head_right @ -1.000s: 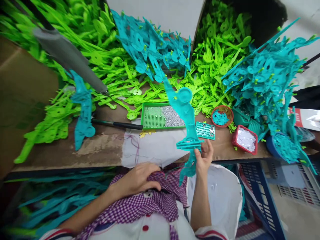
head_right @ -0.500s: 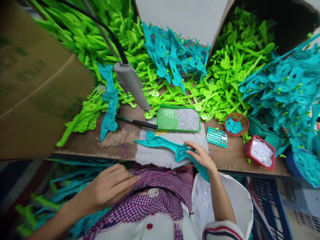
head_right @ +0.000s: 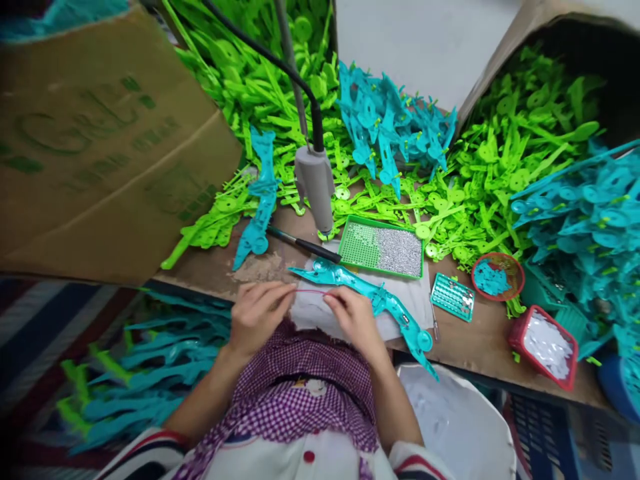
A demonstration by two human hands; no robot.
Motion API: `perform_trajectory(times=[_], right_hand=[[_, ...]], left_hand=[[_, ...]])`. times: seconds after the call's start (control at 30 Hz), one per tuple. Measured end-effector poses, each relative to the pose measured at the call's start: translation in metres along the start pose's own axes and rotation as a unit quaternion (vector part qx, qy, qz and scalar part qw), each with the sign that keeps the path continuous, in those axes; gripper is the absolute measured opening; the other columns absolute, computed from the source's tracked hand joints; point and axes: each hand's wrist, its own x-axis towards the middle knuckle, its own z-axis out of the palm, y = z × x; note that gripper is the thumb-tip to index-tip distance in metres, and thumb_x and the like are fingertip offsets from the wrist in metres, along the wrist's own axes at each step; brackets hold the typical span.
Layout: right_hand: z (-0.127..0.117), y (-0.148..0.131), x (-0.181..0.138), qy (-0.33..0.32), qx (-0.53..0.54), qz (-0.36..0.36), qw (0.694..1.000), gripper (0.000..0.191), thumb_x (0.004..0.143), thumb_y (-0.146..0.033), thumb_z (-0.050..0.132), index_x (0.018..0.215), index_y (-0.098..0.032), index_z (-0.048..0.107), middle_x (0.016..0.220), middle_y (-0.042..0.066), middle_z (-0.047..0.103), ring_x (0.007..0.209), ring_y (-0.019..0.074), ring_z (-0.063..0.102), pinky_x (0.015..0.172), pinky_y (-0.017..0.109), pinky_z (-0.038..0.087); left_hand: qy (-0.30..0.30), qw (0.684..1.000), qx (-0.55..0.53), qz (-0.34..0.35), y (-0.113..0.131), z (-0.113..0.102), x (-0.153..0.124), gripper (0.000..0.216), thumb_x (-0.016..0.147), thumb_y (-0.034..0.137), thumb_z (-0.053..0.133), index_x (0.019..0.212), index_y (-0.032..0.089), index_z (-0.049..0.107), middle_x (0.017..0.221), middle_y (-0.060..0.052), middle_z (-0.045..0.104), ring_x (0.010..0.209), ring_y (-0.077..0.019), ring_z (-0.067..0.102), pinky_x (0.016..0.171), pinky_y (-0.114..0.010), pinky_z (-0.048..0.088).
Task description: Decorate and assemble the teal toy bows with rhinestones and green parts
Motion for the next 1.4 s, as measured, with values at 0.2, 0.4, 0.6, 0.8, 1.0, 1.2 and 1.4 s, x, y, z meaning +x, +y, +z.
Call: perform_trajectory(times=[0.2, 0.4, 0.6, 0.8, 1.0, 1.2, 1.4], right_hand=[[-0.049, 0.018, 0.021, 0.074, -0.006, 0.038, 0.997, 0.031, 0.096, -0.048, 0.057, 0.092, -0.022, 0.072, 0.088, 0.003, 0.072, 0.084, 0.0201, 0.064, 0.077, 0.031, 0.050], [-0.026, -0.028, 0.052, 0.201, -0.064, -0.063, 0.976, 0.035, 0.098, -0.044, 0.055, 0.128, -0.028, 0.064, 0.116, 0.008, 0.065, 0.106, 0.0227, 0.060, 0.098, 0.043, 0.050], [0.019, -0.023, 0.018, 0.042, 0.011, -0.073, 0.996, 0.031, 0.097, -0.034, 0.058, 0.128, -0.032, 0.066, 0.113, 0.006, 0.068, 0.086, 0.0178, 0.066, 0.076, 0.034, 0.056], [0.019, -0.005, -0.003, -0.048, -0.027, -0.090, 0.994, 0.036, 0.097, -0.029, 0.057, 0.131, -0.034, 0.064, 0.127, 0.006, 0.068, 0.110, 0.0228, 0.066, 0.095, 0.041, 0.053], [-0.004, 0.011, 0.003, 0.210, 0.194, 0.074, 0.955, 0.040, 0.102, -0.053, 0.044, 0.095, -0.023, 0.070, 0.058, -0.004, 0.049, 0.054, 0.0125, 0.046, 0.055, 0.026, 0.040], [-0.020, 0.019, 0.005, 0.258, 0.400, 0.086, 0.875, 0.047, 0.097, -0.061, 0.049, 0.086, -0.020, 0.069, 0.053, -0.005, 0.046, 0.050, 0.0091, 0.042, 0.054, 0.023, 0.037], [-0.019, 0.017, -0.003, 0.267, 0.423, 0.074, 0.863, 0.047, 0.093, -0.065, 0.055, 0.087, -0.020, 0.070, 0.059, -0.003, 0.057, 0.057, 0.0096, 0.051, 0.058, 0.023, 0.039]], left_hand=[[-0.104, 0.972, -0.164, -0.132, -0.022, -0.002, 0.003, 0.017, 0.093, 0.035, 0.066, 0.097, 0.021, 0.075, 0.108, -0.006, 0.073, 0.103, -0.0206, 0.067, 0.095, -0.034, 0.047], [-0.092, 0.889, -0.311, -0.323, -0.013, 0.022, 0.021, 0.036, 0.093, 0.052, 0.061, 0.090, 0.017, 0.070, 0.069, 0.000, 0.065, 0.061, -0.0145, 0.060, 0.061, -0.024, 0.048], [-0.088, 0.900, -0.315, -0.288, -0.011, -0.008, 0.030, 0.036, 0.101, 0.047, 0.050, 0.092, 0.018, 0.070, 0.063, 0.002, 0.058, 0.055, -0.0120, 0.053, 0.053, -0.022, 0.040], [-0.206, 0.954, -0.218, -0.003, 0.032, -0.036, 0.028, 0.023, 0.100, 0.036, 0.055, 0.097, 0.021, 0.071, 0.090, -0.003, 0.072, 0.084, -0.0179, 0.064, 0.083, -0.031, 0.045], [-0.227, 0.963, -0.134, -0.049, -0.004, -0.029, 0.012, 0.021, 0.099, 0.040, 0.059, 0.099, 0.021, 0.069, 0.087, 0.000, 0.072, 0.080, -0.0168, 0.063, 0.084, -0.032, 0.042], [-0.250, 0.935, -0.215, -0.127, -0.005, -0.005, 0.004, 0.039, 0.095, 0.047, 0.063, 0.125, 0.022, 0.064, 0.122, -0.009, 0.067, 0.113, -0.0242, 0.062, 0.097, -0.034, 0.045], [-0.351, 0.852, -0.339, -0.189, 0.042, 0.040, 0.009, 0.048, 0.095, 0.057, 0.057, 0.124, 0.020, 0.065, 0.096, -0.006, 0.070, 0.093, -0.0232, 0.063, 0.083, -0.033, 0.047]])
